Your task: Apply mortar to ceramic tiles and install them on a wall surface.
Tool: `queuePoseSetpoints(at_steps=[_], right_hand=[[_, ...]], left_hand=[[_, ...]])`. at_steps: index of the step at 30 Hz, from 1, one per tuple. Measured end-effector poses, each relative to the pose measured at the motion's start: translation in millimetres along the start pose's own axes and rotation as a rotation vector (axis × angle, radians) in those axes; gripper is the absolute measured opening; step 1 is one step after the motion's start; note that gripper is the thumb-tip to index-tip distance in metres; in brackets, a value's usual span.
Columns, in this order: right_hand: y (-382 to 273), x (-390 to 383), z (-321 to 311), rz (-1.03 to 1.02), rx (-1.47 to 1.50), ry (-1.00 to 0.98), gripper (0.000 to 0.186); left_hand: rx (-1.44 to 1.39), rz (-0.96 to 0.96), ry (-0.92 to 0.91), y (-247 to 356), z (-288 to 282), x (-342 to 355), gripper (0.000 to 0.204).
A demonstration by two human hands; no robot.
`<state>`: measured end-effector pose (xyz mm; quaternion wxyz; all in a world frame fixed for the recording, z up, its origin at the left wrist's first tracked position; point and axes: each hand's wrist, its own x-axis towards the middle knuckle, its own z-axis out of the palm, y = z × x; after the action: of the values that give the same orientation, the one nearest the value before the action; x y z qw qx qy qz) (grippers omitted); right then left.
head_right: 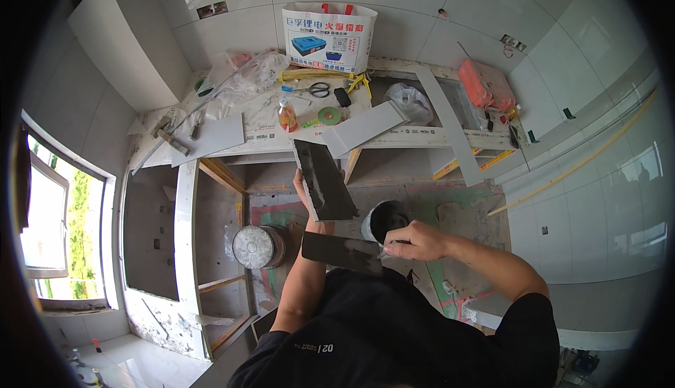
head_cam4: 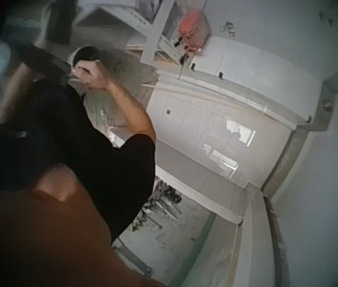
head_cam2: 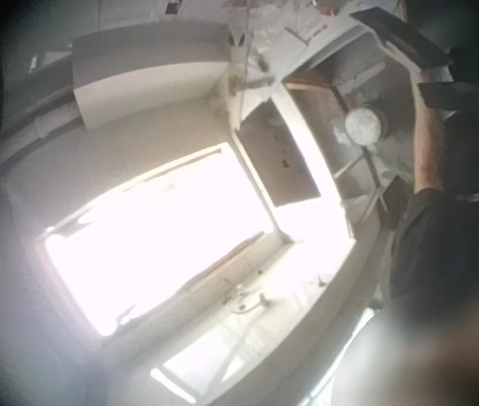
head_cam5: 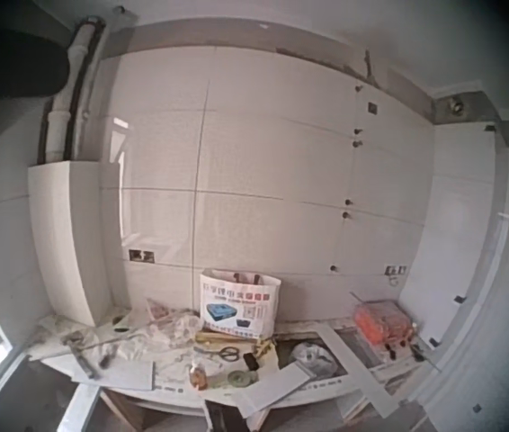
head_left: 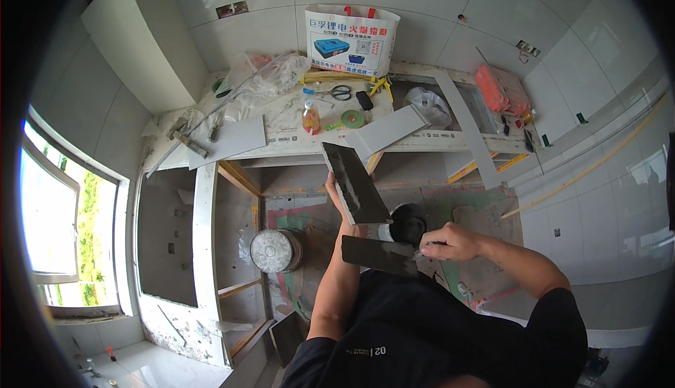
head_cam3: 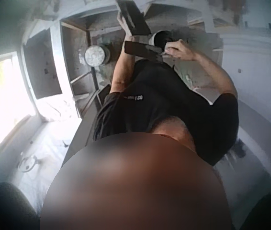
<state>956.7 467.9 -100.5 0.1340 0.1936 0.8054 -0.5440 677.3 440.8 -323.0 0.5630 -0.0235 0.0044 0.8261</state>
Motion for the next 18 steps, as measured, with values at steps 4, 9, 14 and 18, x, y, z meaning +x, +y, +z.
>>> queuePoseSetpoints(at_steps=[4,9,14,18], right_hand=[[2,2,-37,-0.046,-0.32,0.265,0.03],[-10,10,-56,-0.259,-0.87,0.347,0.024],[-16,48,-63,-0.391,-1.07,0.427,0.024],[-6,84,-103,-0.252,-1.129,0.62,0.031]], left_hand=[[-0.07,-0.017,0.058,-4,14,-18,0.07],[-0.108,-0.125,0.014,-14,45,-37,0.076],[0.114,-0.097,-0.064,-25,6,-60,0.074],[-0.137,-0.23,0.014,-37,66,-65,0.078]])
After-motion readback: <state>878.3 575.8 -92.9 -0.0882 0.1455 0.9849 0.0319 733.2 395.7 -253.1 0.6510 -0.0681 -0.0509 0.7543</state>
